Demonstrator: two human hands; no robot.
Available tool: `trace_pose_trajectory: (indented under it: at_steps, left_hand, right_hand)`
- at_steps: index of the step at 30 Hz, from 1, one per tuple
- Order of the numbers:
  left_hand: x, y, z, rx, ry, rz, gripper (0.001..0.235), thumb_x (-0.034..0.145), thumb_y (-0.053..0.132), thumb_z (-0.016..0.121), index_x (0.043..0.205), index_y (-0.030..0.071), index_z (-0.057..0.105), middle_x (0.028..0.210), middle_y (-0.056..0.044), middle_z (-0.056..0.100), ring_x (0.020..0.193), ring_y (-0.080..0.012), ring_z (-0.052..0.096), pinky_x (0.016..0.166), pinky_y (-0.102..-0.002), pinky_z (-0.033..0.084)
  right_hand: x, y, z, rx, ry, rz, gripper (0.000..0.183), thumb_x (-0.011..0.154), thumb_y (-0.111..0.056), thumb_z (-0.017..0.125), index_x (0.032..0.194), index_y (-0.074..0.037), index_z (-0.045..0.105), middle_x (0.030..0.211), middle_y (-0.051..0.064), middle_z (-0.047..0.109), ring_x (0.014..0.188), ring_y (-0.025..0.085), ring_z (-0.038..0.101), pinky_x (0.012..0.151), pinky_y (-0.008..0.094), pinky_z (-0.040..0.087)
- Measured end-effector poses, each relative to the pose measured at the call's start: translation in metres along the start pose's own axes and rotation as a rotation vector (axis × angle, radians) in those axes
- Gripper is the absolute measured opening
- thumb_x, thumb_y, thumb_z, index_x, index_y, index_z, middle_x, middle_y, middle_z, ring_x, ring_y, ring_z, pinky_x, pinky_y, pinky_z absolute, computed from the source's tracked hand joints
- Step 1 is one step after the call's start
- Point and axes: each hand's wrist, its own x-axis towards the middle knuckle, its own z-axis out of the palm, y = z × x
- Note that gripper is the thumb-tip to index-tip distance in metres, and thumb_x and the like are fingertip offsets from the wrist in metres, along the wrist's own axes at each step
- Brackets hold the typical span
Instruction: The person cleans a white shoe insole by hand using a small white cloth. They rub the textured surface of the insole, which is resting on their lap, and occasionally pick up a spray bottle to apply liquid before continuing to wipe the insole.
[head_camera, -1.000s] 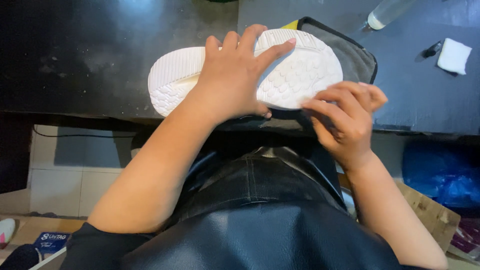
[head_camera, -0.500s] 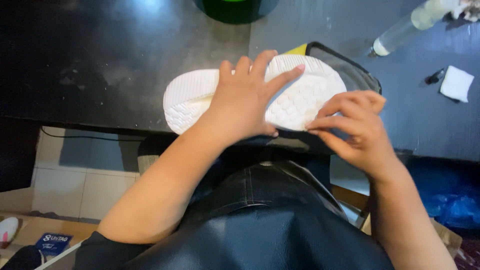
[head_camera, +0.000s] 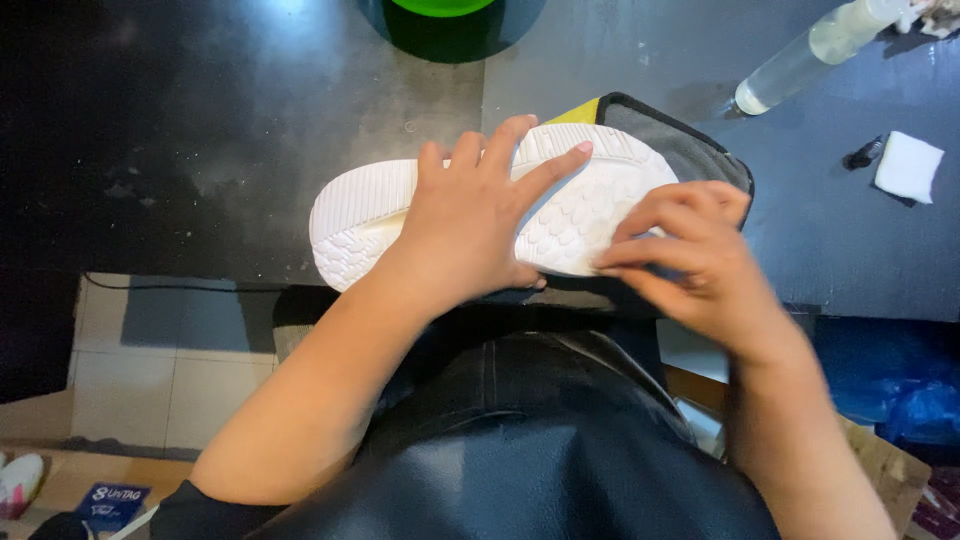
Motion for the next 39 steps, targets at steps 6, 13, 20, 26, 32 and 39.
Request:
trace_pose_trajectory:
  at_steps: [6,13,20,26,32,39]
  left_hand:
    - [0.001,-0.001,-0.003,0.001,-0.004,0.01,0.113,0.061,0.07,0.086,0.156,0.047,0.031,0.156,-0.01,0.034,0.115,-0.0364,0.052,0.085,-0.053,0.04]
    - [0.0,0.001,-0.003,0.008,-0.02,0.002,0.13,0.049,0.079,0.093,0.157,0.045,0.029,0.159,-0.01,0.032,0.121,-0.0363,0.05,0.089,-0.053,0.04]
    - [-0.002,0.002,-0.002,0.022,-0.007,0.01,0.117,0.058,0.071,0.087,0.157,0.046,0.029,0.157,-0.01,0.034,0.117,-0.0367,0.051,0.086,-0.053,0.04]
    - [-0.002,0.0,-0.005,-0.015,-0.031,0.002,0.127,0.051,0.076,0.093,0.157,0.045,0.03,0.159,-0.009,0.031,0.122,-0.037,0.049,0.09,-0.053,0.039]
    - [-0.001,0.002,-0.002,0.008,-0.024,0.004,0.126,0.052,0.078,0.091,0.157,0.046,0.029,0.159,-0.011,0.032,0.12,-0.0372,0.05,0.089,-0.053,0.04]
    - [-0.003,0.003,-0.016,-0.066,-0.057,0.028,0.124,0.055,0.069,0.094,0.159,0.041,0.031,0.159,-0.012,0.031,0.125,-0.0392,0.046,0.094,-0.058,0.037]
  right_hand:
    - [0.032,-0.047,0.038,-0.124,0.251,-0.041,0.01,0.096,-0.012,0.076,0.101,-0.02,0.074,0.101,-0.005,0.066,0.104,0.024,0.06,0.095,0.042,0.022]
    - [-0.003,-0.014,-0.002,-0.039,-0.036,0.049,0.016,0.09,-0.023,0.076,0.102,-0.033,0.077,0.105,-0.01,0.064,0.121,0.021,0.053,0.099,0.043,0.02]
    - [0.026,-0.042,0.037,-0.103,0.238,-0.031,0.009,0.097,-0.019,0.076,0.102,-0.025,0.074,0.102,-0.009,0.063,0.106,0.022,0.056,0.093,0.043,0.021]
    - [0.0,-0.016,0.002,-0.072,0.031,0.041,0.014,0.093,-0.026,0.077,0.105,-0.034,0.076,0.106,-0.012,0.063,0.118,0.02,0.053,0.1,0.043,0.02]
    - [0.018,-0.035,0.033,-0.128,0.233,-0.001,0.012,0.097,-0.017,0.077,0.106,-0.024,0.074,0.1,-0.008,0.065,0.102,0.021,0.056,0.094,0.042,0.022]
    - [0.0,0.014,0.004,0.104,0.405,0.336,0.003,0.103,-0.016,0.073,0.101,-0.016,0.071,0.104,0.0,0.069,0.098,0.02,0.058,0.098,0.038,0.034]
